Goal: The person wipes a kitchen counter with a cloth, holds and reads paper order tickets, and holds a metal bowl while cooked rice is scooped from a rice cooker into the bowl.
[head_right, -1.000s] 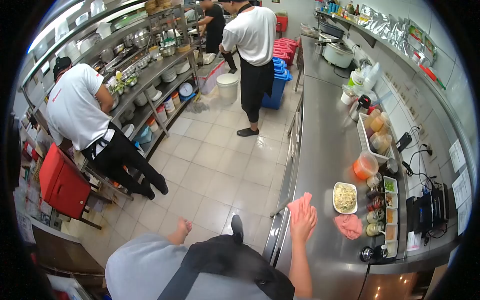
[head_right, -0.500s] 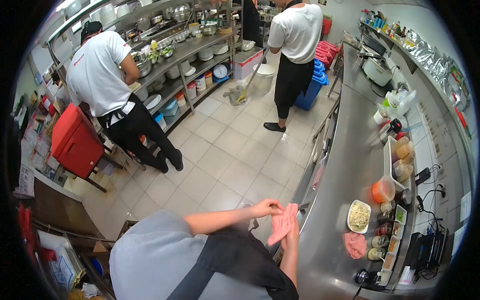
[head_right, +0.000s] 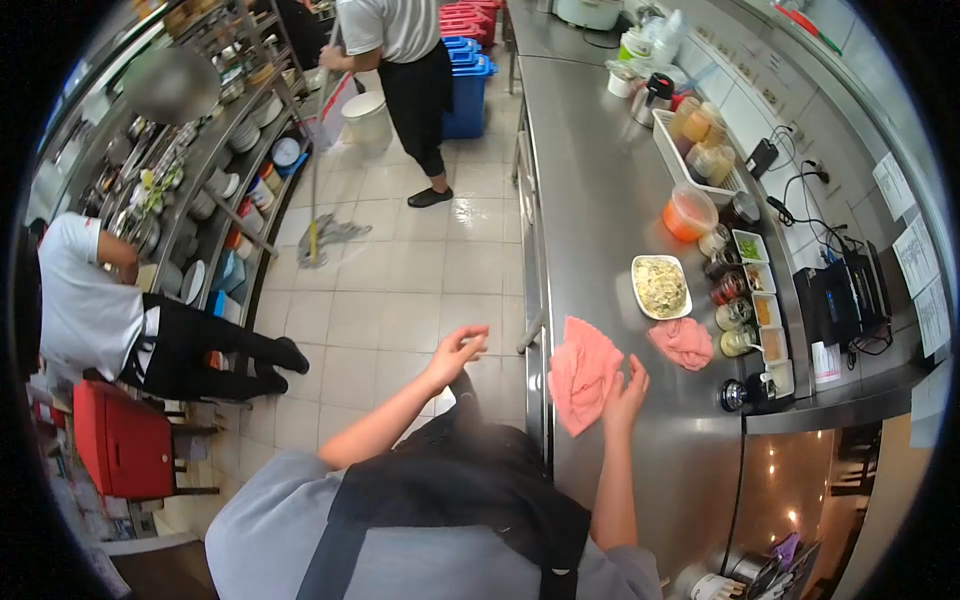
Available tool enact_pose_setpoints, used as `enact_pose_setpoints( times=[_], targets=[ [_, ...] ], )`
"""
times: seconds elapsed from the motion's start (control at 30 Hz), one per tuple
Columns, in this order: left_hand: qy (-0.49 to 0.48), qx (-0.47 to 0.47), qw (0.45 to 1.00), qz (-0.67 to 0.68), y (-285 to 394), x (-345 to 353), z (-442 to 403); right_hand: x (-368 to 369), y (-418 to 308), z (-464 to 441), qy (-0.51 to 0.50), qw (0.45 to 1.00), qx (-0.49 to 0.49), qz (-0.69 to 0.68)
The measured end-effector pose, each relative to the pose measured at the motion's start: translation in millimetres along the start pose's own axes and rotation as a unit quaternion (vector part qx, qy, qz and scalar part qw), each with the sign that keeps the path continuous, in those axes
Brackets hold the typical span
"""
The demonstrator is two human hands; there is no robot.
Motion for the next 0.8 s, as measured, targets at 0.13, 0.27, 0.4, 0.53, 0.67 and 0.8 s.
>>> enact_pose_setpoints(
  times=[0.13,0.27,0.4,0.53,0.67,0.8],
  targets=[
    [0.012,-0.036,0.995,-0.091,-60,-31,-9,30,-5,23,-0.016,0.944,-0.212,0.252],
    [0.065,0.002,0.958,-0.279,-132,-78,-19,80,-26,19,-0.043,0.897,-0.250,0.361],
    [0.037,-0.057,0.897,-0.437,-200,-151,-6,128,-36,-27,-0.076,0.893,-0.295,0.330],
    [-0.002,-0.169,0.825,-0.539,-250,-238,24,180,-40,-94,-0.081,0.895,-0.323,0.296],
    [0.051,-0.289,0.860,-0.418,-211,-266,25,235,-15,-188,-0.014,0.891,-0.345,0.295],
    [0.077,-0.287,0.856,-0.422,-173,-255,-10,256,-23,-242,0.045,0.907,-0.261,0.329]
  ],
)
Point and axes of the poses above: each hand's wrist, its own z-axis away from the middle knuckle, its own x-axis out of the palm, y = z × x, the point moved 3 cm from there along -z, towards the middle knuckle, and after that the axes turned 12 degrees about y, right-handed, at the moved point
